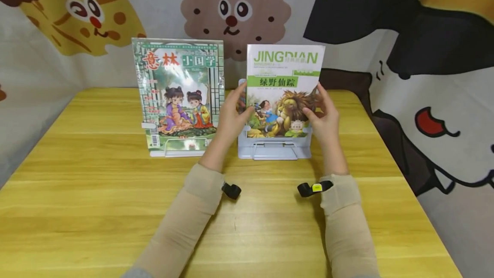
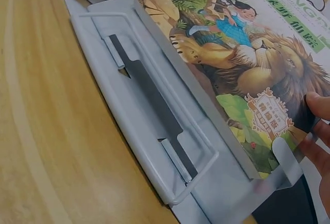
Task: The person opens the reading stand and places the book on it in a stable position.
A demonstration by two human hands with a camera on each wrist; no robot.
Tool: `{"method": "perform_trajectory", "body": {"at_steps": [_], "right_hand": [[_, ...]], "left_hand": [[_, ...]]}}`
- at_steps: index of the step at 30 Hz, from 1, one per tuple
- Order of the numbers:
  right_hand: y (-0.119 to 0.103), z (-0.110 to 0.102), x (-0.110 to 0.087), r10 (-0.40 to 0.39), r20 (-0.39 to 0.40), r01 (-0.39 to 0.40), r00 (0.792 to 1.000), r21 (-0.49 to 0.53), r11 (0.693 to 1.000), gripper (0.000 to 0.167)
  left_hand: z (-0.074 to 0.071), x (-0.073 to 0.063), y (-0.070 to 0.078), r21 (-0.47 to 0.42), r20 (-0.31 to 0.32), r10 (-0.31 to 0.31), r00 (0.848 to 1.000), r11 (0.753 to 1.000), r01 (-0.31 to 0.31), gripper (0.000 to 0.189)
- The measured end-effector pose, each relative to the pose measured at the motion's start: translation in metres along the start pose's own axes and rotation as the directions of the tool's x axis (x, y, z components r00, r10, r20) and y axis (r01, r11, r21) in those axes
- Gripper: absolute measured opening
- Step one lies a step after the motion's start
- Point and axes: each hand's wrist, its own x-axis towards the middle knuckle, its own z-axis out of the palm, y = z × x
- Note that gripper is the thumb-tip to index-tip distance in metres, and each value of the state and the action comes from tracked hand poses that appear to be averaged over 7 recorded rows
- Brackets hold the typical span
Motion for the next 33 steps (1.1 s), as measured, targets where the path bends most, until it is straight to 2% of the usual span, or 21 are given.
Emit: {"method": "perform_trajectory", "body": {"at_steps": [3, 8, 12, 19, 24, 30, 33], "right_hand": [[-0.005, 0.000, -0.004, 0.012, 0.013, -0.012, 1.000, -0.039, 0.999, 0.067], [-0.004, 0.000, -0.008, -0.003, 0.027, 0.004, 1.000, -0.030, 1.000, 0.067], [0.002, 0.000, -0.010, -0.014, 0.035, 0.015, 0.999, -0.029, 0.999, 0.067], [0.032, -0.001, -0.010, -0.007, 0.028, 0.010, 1.000, -0.103, 0.995, 0.070], [0.034, 0.002, -0.011, -0.016, 0.009, 0.017, 1.000, -0.138, 0.990, 0.070], [0.031, 0.006, -0.011, 0.044, -0.023, -0.047, 0.999, -0.138, 0.989, 0.070], [0.028, 0.007, -0.011, 0.087, -0.024, -0.090, 0.996, -0.175, 0.980, 0.075]], "left_hand": [[0.002, -0.001, 0.000, 0.013, -0.008, -0.005, 1.000, 1.000, 0.005, 0.072], [0.003, -0.004, 0.001, 0.072, 0.007, -0.021, 1.000, 0.997, 0.021, 0.074], [0.004, -0.006, 0.001, 0.111, 0.009, -0.024, 1.000, 0.994, 0.023, 0.076], [0.004, -0.009, 0.000, 0.174, 0.009, -0.010, 1.000, 0.985, 0.009, 0.075], [0.005, -0.009, 0.000, 0.183, 0.020, -0.016, 1.000, 0.983, 0.012, 0.074], [0.004, -0.009, 0.000, 0.195, 0.027, -0.025, 0.999, 0.981, 0.019, 0.074], [0.004, -0.009, 0.001, 0.191, 0.032, -0.031, 0.999, 0.981, 0.024, 0.074]]}}
